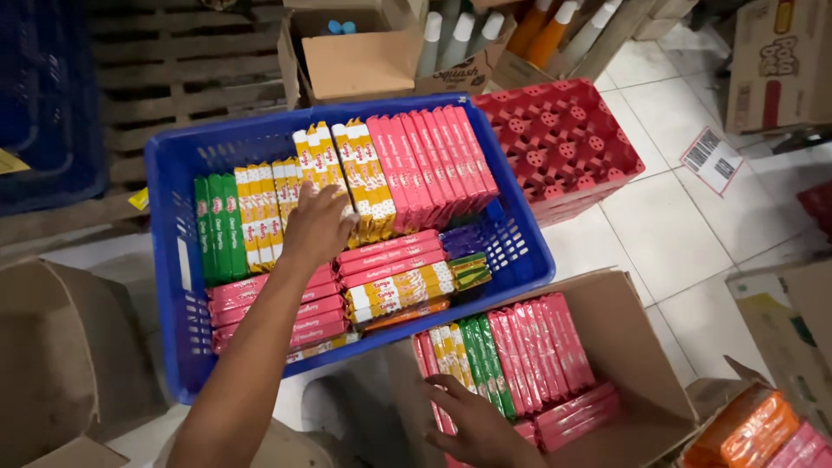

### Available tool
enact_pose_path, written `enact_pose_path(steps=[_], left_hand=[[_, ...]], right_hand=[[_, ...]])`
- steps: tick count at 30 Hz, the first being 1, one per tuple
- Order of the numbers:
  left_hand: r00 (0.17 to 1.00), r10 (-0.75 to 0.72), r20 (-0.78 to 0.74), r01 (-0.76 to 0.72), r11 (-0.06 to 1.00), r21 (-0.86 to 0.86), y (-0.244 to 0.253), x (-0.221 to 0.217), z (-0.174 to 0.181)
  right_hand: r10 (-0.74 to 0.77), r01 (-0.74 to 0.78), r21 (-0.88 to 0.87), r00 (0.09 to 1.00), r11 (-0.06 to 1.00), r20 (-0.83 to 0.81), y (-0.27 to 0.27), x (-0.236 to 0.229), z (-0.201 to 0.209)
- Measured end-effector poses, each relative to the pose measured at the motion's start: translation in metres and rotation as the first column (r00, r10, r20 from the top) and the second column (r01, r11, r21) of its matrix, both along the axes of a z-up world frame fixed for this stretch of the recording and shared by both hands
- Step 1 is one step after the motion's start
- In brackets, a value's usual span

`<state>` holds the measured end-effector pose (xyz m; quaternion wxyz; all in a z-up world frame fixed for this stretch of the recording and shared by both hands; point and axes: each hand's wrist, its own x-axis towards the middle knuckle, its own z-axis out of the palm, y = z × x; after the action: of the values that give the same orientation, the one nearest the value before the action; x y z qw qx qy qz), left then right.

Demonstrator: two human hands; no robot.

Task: The person transfers small snack packets from a blue plastic crate into a cardboard box, arranging them by color and type. The person repeatedly picks up stacks of pink, yellow, and green packets and places them into the box, organizing them into neat rows.

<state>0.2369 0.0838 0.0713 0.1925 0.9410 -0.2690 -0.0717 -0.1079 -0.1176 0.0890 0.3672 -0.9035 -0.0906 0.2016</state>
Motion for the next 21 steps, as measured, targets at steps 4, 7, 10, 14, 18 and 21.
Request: enact_pose_path(steps=[4,7,10,14,18,21], left_hand=[[0.988,0.156,-0.025,-0.156,0.987,-0.031,0.000,0.005,-0.002],[0.957,0.288,-0.026,-0.290,0.955,-0.069,0.000,0.007,0.006],[0.792,0.454,-0.408,-0.580,0.768,-0.270,0.003,-0.001,0.040],[0.540,0.463,-0.703,-0.776,0.598,-0.202,0.016,0.008,0.027],[0.419,0.444,-0.792,-0.852,0.495,-0.173,0.022,0.009,0.032],[0.436,0.450,-0.779,-0.858,0.469,-0.209,0.024,0.010,0.026]], right_hand=[[-0.014,0.012,-0.023,0.997,1.000,-0.081,-0.008,0.005,-0.010],[-0.068,0.053,-0.074,0.972,0.996,-0.226,-0.009,0.014,-0.003],[-0.076,0.074,-0.020,0.977,0.997,-0.197,-0.011,0.014,-0.004],[-0.038,0.040,0.016,0.991,0.999,-0.125,-0.015,0.010,-0.016],[-0.062,0.075,0.067,0.981,0.995,-0.186,-0.009,0.014,-0.003],[-0.076,0.087,0.057,0.983,0.995,-0.170,-0.007,0.014,-0.004]])
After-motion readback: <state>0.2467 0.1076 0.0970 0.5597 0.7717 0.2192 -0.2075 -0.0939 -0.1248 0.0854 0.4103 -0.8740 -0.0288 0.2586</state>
